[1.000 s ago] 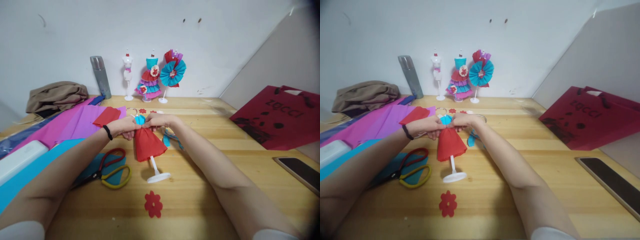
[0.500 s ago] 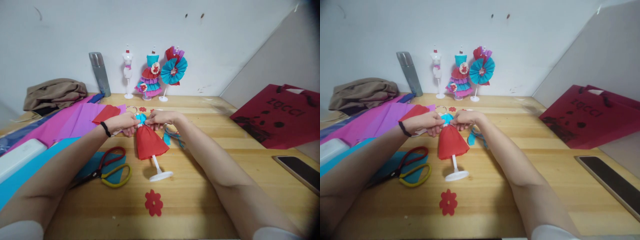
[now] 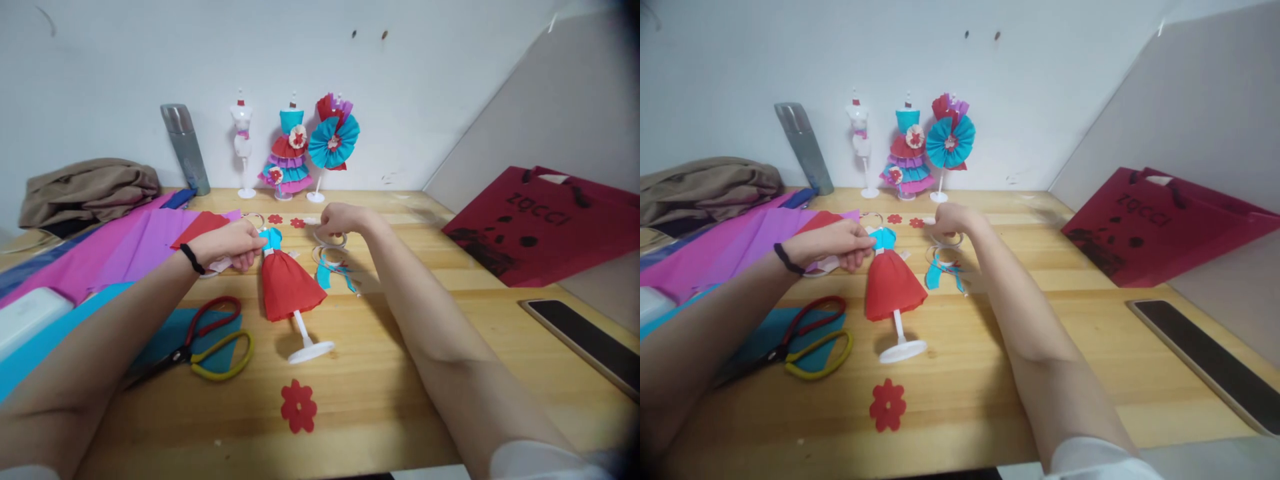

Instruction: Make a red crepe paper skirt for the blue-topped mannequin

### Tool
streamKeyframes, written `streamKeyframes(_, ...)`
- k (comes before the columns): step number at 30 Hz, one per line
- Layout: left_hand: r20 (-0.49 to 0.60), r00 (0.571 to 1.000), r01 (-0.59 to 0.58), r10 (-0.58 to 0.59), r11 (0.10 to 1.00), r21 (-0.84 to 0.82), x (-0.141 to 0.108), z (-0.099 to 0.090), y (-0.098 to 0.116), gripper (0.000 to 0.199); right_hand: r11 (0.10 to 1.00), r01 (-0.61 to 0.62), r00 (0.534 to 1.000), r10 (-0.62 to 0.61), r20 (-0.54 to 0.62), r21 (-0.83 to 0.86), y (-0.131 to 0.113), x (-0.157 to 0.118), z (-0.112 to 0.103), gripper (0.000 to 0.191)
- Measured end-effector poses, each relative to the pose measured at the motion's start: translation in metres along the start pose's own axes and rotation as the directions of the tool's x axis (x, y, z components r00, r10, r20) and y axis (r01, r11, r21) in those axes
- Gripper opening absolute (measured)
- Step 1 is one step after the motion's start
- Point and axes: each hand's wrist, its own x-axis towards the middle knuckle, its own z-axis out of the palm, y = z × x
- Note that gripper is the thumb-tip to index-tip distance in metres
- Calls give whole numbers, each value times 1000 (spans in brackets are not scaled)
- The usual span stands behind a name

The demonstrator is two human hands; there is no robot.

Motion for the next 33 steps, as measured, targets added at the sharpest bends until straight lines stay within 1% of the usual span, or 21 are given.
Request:
streamKeyframes(2, -12, 999, -35, 35, 999, 11, -2, -4, 1, 39, 1000, 2, 1000, -2, 4, -13, 1, 5, 5, 28)
streamKeyframes(5, -26, 992, -126, 127, 991, 39, -8, -9, 4, 42, 1000, -1, 1000, 1, -10, -30, -3, 11, 15, 23)
streamKeyframes(7, -66, 984, -160, 163, 986, 49, -13, -10, 7, 44, 999, -9, 1000, 8, -26, -41, -5, 14, 20, 19)
streamKeyframes(10, -133, 972, -196, 196, 981, 9, -18, -9, 11, 43, 999, -8, 1000, 7, -18, -47, -4, 15, 23, 17)
streamKeyframes(13, -168, 957, -247, 238, 969, -30, -19, -7, 12, 39, 999, -12, 1000, 12, -21, -36, -2, 12, 18, 18)
streamKeyframes(17, -232, 930, -315, 285, 943, -107, -16, -4, 12, 29, 1000, -4, 994, 5, -113, 6, 0, -1, -1, 15)
streamKeyframes(19, -290, 909, -354, 299, 921, -161, -17, -2, 14, 21, 997, 46, 984, -36, -177, 55, -1, -11, -13, 11)
streamKeyframes(20, -319, 899, -370, 300, 910, -187, -17, 0, 16, 18, 982, 119, 973, -85, -213, 148, -1, -16, -18, 13)
streamKeyframes(21, -344, 890, -383, 299, 900, -208, -19, 2, 19, 15, 953, 181, 967, -129, -218, 242, -2, -21, -22, 16)
streamKeyframes(23, -380, 877, -400, 293, 884, -241, -22, 6, 23, 11, 860, 307, 949, -243, -202, 409, -7, -31, -27, 21)
streamKeyframes(25, -407, 863, -423, 300, 870, -253, -25, 10, 26, 9, 786, 376, 926, -332, -177, 491, -13, -39, -29, 23)
streamKeyframes(28, -439, 820, -483, 366, 855, -189, -27, 17, 27, 20, 749, 427, 902, -389, -184, 507, -25, -50, -29, 22)
streamKeyframes(30, -466, 770, -528, 435, 845, -84, -28, 20, 26, 25, 734, 453, 889, -411, -201, 506, -32, -55, -29, 22)
streamKeyframes(32, -480, 712, -565, 512, 824, 42, -29, 24, 25, 24, 732, 469, 882, -419, -216, 495, -39, -60, -28, 21)
streamKeyframes(33, -477, 690, -575, 545, 812, 97, -29, 25, 25, 24, 740, 472, 881, -418, -223, 479, -43, -62, -28, 20)
